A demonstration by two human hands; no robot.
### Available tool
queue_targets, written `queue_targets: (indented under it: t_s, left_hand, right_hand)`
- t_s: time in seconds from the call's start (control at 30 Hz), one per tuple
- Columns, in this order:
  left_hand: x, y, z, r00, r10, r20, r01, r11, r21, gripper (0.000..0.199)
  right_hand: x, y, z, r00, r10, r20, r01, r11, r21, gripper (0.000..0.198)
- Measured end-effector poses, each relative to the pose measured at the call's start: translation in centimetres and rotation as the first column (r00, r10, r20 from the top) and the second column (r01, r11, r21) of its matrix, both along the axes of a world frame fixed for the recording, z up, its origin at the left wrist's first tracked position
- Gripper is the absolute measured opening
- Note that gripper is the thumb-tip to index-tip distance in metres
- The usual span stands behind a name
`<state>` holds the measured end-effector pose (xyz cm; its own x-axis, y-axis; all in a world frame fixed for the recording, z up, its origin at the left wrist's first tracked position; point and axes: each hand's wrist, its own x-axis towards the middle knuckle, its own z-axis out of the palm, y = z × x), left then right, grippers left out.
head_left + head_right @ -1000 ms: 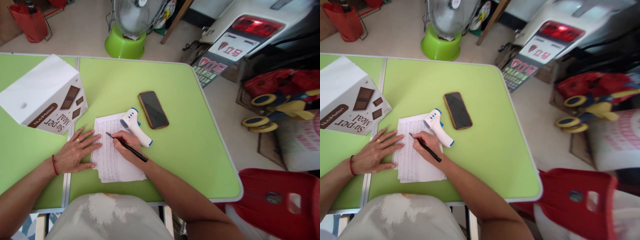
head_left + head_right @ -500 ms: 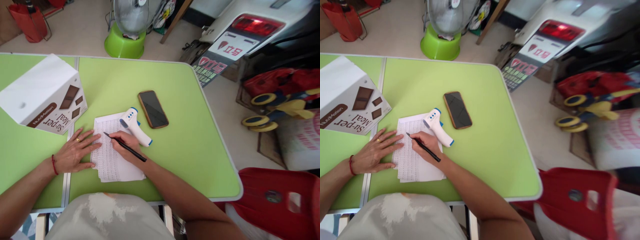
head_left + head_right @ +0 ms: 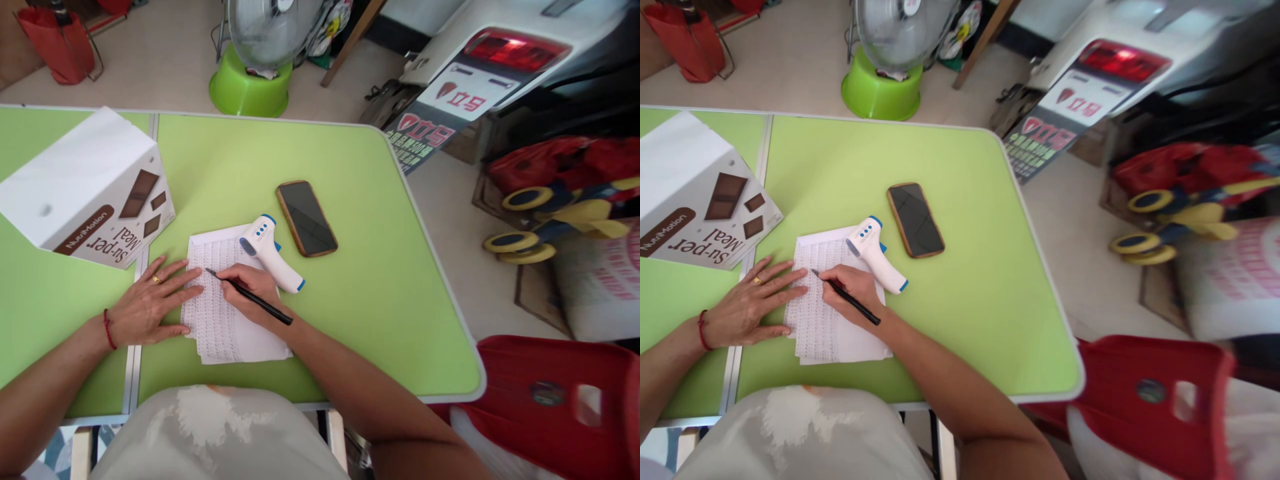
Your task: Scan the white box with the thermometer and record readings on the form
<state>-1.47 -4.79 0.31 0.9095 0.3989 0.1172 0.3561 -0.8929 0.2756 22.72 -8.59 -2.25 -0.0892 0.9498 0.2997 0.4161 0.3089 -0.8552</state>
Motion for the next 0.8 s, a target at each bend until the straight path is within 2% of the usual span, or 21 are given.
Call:
queue_targets:
  t_s: [0.1,0.23,0.37,0.5,0.8]
  left_hand:
    - [0.02,0.0,0.05,1.0,-0.007,0.005,0.007,1.0,0.009,0.063]
    - [0.02,-0.02,0.09,1.0,-0.007,0.005,0.007,1.0,0.012,0.062]
    - [-0.05,-0.01,0.04,1.0,0.001,-0.012,-0.001,1.0,-0.003,0.063]
    - [-0.08,0.01,-0.02,1.0,0.005,-0.011,-0.005,1.0,-0.007,0.063]
    - [-0.08,0.02,0.02,1.0,-0.003,0.005,0.003,1.0,0.005,0.063]
  right_hand:
    - [-0.07,0.05,-0.05,1.0,0.001,-0.013,-0.001,1.0,0.002,0.014]
    - [-0.16,0.08,-0.11,0.997,-0.069,-0.013,0.069,0.997,-0.028,0.015]
    - [-0.02,-0.01,-0.02,1.0,-0.03,0.002,0.03,0.998,-0.054,0.014]
    - [0.07,-0.09,0.06,0.999,-0.048,0.005,0.049,0.995,-0.081,0.014]
    - [-0.04,-0.18,0.12,0.998,-0.069,-0.009,0.068,0.996,-0.059,0.015]
